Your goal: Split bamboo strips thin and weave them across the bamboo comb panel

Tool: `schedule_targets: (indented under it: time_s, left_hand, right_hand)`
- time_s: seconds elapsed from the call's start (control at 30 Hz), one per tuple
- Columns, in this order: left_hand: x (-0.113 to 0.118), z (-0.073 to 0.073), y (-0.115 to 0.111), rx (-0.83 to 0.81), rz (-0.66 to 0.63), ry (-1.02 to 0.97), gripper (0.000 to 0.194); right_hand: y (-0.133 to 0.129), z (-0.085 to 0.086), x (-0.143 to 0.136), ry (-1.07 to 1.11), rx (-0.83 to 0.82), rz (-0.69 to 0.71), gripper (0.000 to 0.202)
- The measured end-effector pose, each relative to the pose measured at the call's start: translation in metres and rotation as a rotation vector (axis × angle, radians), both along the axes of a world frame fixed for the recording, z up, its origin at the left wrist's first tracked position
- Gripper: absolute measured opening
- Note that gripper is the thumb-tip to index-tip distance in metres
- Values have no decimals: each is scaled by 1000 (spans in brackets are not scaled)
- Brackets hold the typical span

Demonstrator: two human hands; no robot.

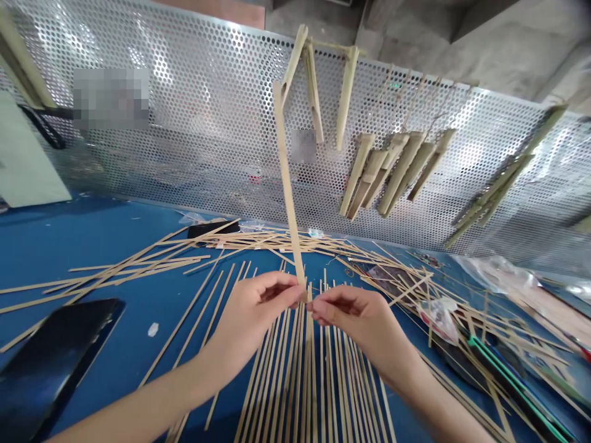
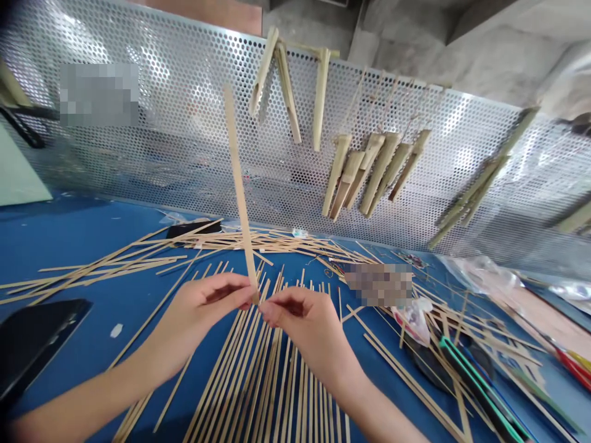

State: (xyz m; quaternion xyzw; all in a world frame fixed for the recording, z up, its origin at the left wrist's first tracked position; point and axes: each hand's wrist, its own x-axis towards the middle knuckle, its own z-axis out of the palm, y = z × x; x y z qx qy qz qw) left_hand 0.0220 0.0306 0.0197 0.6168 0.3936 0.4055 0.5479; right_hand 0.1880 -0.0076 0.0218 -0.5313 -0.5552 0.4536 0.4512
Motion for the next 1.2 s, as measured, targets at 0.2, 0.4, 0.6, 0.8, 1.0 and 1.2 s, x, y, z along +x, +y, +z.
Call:
schedule_targets:
  time_s: [0.2, 0.4, 0.6, 0.8, 1.0, 1.2]
  left_hand:
    - [-1, 0, 2, -41, -41, -16, 9]
    - [0, -5, -1, -12, -55, 8, 8]
    - [-3, -9, 7, 42, -184, 58, 11]
    - [-6, -4, 10, 140, -233, 137, 14]
    - [-4, -4, 1, 312, -121, 315, 18]
    - [-2, -5, 1, 345, -133, 425, 19]
  right_hand:
    - [1, -5, -4, 77, -40, -27, 16]
    - [0, -2, -6, -43, -61, 38, 14]
    - [-3, 1, -4, -13, -30, 97, 18]
    - [-2, 3, -3, -16, -17, 108, 20]
    - [0, -5, -3, -156, 2, 94, 20]
    - [-5, -9, -1, -448, 50, 98, 29]
